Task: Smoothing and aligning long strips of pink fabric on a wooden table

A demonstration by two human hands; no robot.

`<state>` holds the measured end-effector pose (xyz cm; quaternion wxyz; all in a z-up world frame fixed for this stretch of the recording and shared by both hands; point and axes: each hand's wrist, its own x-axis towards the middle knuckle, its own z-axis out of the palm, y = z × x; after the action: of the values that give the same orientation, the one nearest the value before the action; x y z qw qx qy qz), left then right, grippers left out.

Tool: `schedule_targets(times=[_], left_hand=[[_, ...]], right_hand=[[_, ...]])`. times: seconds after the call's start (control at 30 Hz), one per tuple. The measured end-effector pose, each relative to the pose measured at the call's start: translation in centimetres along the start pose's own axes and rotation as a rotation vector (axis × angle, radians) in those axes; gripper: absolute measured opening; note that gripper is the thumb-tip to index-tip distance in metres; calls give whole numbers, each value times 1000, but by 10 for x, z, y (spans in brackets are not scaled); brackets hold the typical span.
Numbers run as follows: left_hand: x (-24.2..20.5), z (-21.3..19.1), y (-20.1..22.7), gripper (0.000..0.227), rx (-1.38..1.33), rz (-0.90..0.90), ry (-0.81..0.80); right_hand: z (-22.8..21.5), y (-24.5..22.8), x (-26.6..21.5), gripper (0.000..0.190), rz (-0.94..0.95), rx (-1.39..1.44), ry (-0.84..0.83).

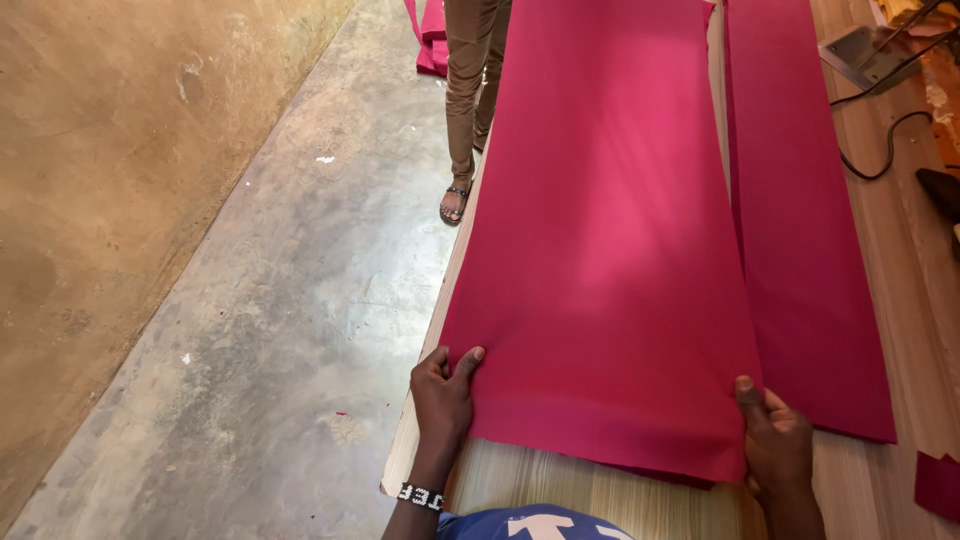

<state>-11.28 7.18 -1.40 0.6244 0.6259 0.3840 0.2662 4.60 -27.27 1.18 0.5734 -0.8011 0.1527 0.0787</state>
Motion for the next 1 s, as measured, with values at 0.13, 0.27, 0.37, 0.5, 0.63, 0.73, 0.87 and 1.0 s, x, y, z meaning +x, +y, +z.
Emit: schedule_targets(times=[0.13,0.27,0.37,0.5,0.63,0.73,0.87,1.0], left_hand=[[3,-10,-6,57,-8,-35,-58],[0,-13,-8,44,43,-6,-128],[-6,-11,1,39,20,-59,-68],[-5,-14,-1,34,-34,-55,4],[-2,-23,-4,32,-20,-70,-18],[2,-25,-8,31,44,-22,-5],[2,-23,-7,24,34,-89,27],[1,-22,-12,31,57,-87,70]], right_hand=[[-9,5,-8,51,-33,-163,11],[-15,31,-2,42,-130,-219,74],[-15,36,-6,42,-150,-212,106],[-9,39,-10,45,-152,-202,116],[3,21,-27,55,-180,-142,97],[6,25,-27,45,-174,-147,87],[8,35,-23,46,-229,-195,109],[8,35,-27,42,-205,-212,129]])
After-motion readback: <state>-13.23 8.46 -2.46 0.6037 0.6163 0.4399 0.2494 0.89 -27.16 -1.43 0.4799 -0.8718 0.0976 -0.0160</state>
